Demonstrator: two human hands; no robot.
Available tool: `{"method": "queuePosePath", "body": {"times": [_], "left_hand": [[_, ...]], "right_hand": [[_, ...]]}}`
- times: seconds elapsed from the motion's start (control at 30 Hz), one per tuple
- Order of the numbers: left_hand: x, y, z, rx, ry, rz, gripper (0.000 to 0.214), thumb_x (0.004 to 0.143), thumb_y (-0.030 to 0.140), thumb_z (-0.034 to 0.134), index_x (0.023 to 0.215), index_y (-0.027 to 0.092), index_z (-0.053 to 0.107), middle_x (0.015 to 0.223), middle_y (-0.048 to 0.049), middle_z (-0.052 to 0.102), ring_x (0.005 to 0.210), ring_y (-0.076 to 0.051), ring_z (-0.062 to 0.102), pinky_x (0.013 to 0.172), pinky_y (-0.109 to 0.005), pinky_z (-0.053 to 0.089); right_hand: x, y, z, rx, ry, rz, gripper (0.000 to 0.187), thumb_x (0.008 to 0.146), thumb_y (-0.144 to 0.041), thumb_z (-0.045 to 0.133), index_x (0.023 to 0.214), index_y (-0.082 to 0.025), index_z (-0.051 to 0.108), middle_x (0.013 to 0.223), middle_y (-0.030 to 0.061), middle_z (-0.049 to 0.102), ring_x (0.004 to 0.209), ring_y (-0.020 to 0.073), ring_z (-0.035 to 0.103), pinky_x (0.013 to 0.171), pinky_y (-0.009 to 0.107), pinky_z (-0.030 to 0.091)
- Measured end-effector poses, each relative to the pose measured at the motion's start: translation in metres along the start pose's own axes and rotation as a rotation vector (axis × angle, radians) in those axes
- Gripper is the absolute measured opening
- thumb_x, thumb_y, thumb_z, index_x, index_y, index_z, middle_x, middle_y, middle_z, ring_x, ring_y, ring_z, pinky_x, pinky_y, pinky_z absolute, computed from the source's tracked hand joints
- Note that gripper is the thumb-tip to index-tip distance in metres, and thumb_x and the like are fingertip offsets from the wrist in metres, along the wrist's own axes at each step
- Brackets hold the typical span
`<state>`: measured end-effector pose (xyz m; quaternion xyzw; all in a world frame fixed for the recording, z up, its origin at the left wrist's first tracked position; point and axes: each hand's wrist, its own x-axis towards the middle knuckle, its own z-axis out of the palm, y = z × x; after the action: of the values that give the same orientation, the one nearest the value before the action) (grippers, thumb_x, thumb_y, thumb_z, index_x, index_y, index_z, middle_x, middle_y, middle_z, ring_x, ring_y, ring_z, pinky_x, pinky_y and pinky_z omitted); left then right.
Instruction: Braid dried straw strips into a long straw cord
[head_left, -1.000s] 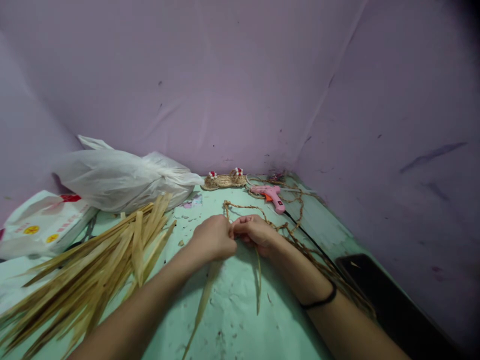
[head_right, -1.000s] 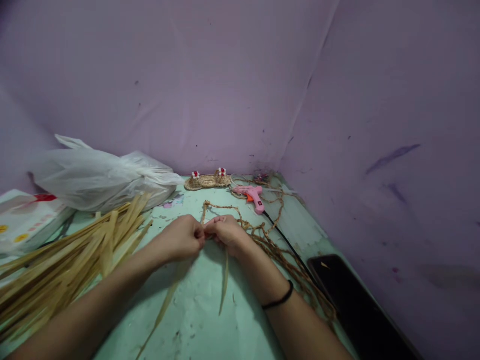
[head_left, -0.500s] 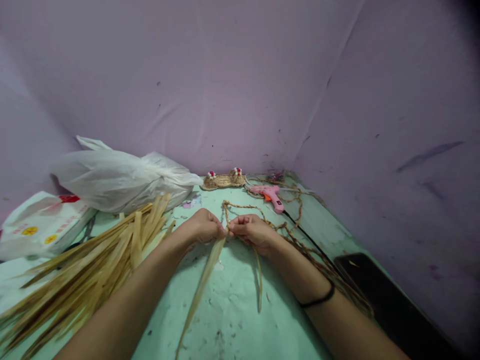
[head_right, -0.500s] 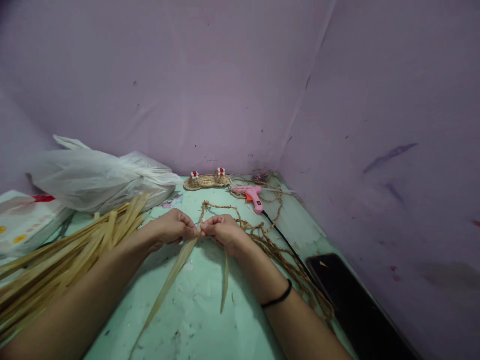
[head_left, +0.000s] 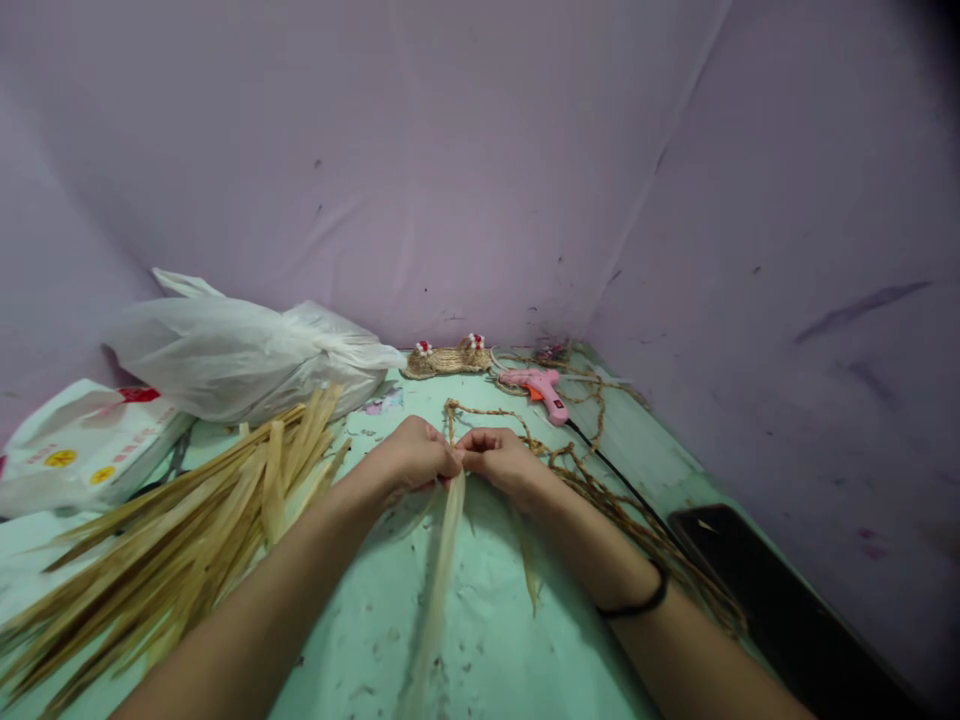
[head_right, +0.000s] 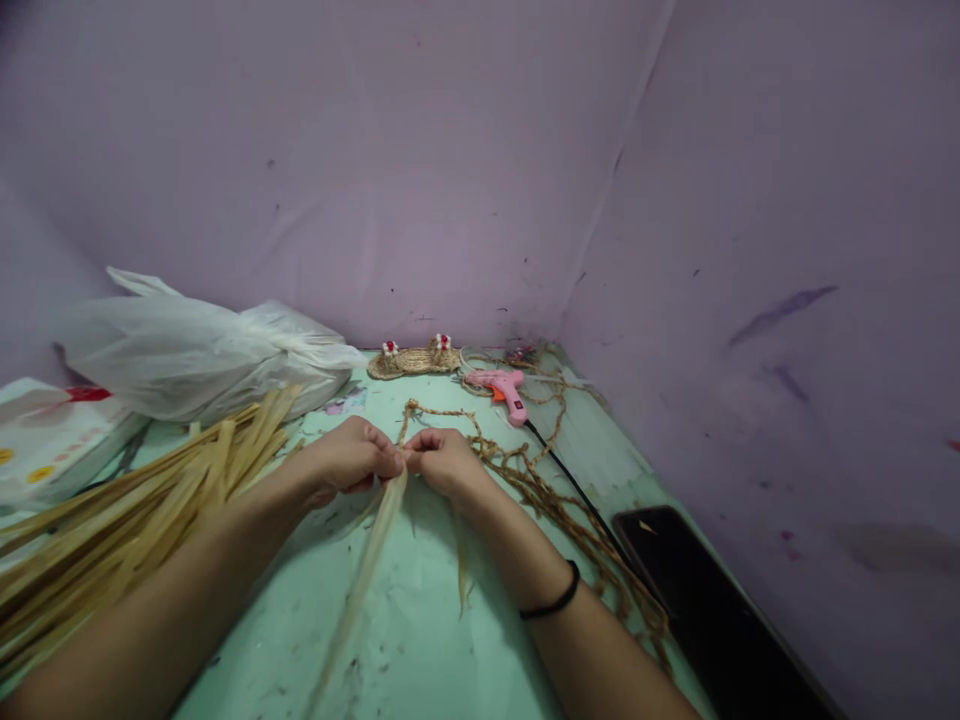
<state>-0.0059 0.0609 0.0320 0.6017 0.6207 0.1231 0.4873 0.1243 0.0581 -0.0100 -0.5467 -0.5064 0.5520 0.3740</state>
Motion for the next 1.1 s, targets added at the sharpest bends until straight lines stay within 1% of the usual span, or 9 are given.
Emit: {"method": "queuePosePath", "body": {"times": [0.27,0.4,0.47,0.57,0.63,0.7,0.9,1.0,1.1], "left_hand": [[-0.01,0.002,0.028,0.47,0.309,0.136,0.012,0.058,0.023,0.051,0.059,0.015,0.06,0.05,-0.0043,0.051,0.053,-0.018,0.05,0.047,-0.024,0.029],[-0.022,0.006,0.042,0.6,0.329,0.255,0.017,0.06,0.019,0.049,0.067,0.016,0.064,0.065,-0.0099,0.06,0.065,-0.021,0.056,0.055,-0.026,0.034],[-0.022,0.007,0.037,0.593,0.251,0.31,0.015,0.059,0.018,0.049,0.064,0.015,0.063,0.062,-0.0088,0.059,0.063,-0.02,0.055,0.055,-0.025,0.035],[-0.017,0.011,0.013,0.402,0.095,0.246,0.013,0.06,0.021,0.052,0.058,0.013,0.061,0.047,-0.003,0.051,0.047,-0.014,0.049,0.046,-0.022,0.032],[-0.011,0.012,-0.006,0.166,0.204,0.107,0.021,0.064,0.024,0.051,0.077,0.01,0.061,0.043,0.0011,0.047,0.037,-0.01,0.041,0.04,-0.021,0.029],[-0.006,0.011,-0.016,-0.093,0.173,-0.023,0.033,0.066,0.02,0.05,0.097,0.01,0.054,0.043,0.0035,0.048,0.031,-0.007,0.035,0.035,-0.019,0.025],[0.009,-0.004,-0.003,-0.562,-0.322,-0.088,0.008,0.064,0.01,0.053,0.07,0.006,0.055,0.058,-0.0036,0.056,0.041,-0.005,0.048,0.036,-0.013,0.034],[0.015,-0.01,0.002,-0.582,-0.358,-0.106,0.005,0.063,0.011,0.054,0.065,0.007,0.054,0.053,-0.0021,0.053,0.039,-0.005,0.047,0.035,-0.013,0.035],[0.016,-0.012,0.002,-0.504,-0.292,-0.094,0.007,0.061,0.015,0.056,0.06,0.008,0.053,0.044,0.0022,0.045,0.033,-0.004,0.039,0.03,-0.014,0.027]], "right_hand": [[-0.004,-0.006,-0.002,0.134,-0.043,0.205,0.01,0.05,-0.01,0.047,0.055,-0.013,0.054,0.034,-0.0077,0.035,0.032,0.0029,0.02,0.035,0.02,0.01],[-0.006,-0.007,0.0,0.204,-0.053,0.207,0.012,0.046,-0.006,0.043,0.051,-0.013,0.051,0.036,-0.0054,0.041,0.032,0.0032,0.027,0.035,0.019,0.014],[-0.006,-0.008,0.0,0.206,-0.058,0.219,0.012,0.047,-0.005,0.043,0.052,-0.013,0.05,0.037,-0.0046,0.043,0.033,0.0038,0.03,0.035,0.019,0.015],[-0.006,-0.008,-0.002,0.19,-0.098,0.217,0.005,0.053,-0.009,0.047,0.052,-0.014,0.048,0.033,-0.0069,0.036,0.029,0.0027,0.021,0.034,0.02,0.009],[-0.006,-0.009,-0.004,0.191,-0.119,0.21,0.005,0.057,-0.014,0.05,0.052,-0.014,0.047,0.034,-0.0078,0.033,0.029,0.0021,0.017,0.034,0.02,0.006],[-0.006,-0.01,-0.006,0.193,-0.134,0.21,0.009,0.059,-0.017,0.053,0.052,-0.014,0.047,0.035,-0.0081,0.033,0.03,0.0019,0.017,0.034,0.02,0.006],[-0.006,-0.011,-0.004,0.159,-0.14,0.172,0.008,0.059,-0.017,0.055,0.054,-0.013,0.05,0.039,-0.0055,0.044,0.032,0.0022,0.027,0.035,0.019,0.012],[-0.005,-0.01,-0.002,0.111,-0.095,0.121,0.003,0.058,-0.012,0.055,0.056,-0.013,0.053,0.044,-0.0029,0.051,0.038,0.0038,0.037,0.039,0.018,0.02],[-0.002,-0.007,-0.003,-0.002,-0.079,0.06,0.009,0.059,-0.016,0.059,0.053,-0.013,0.053,0.043,-0.0033,0.05,0.039,0.0039,0.035,0.041,0.018,0.022]]}}
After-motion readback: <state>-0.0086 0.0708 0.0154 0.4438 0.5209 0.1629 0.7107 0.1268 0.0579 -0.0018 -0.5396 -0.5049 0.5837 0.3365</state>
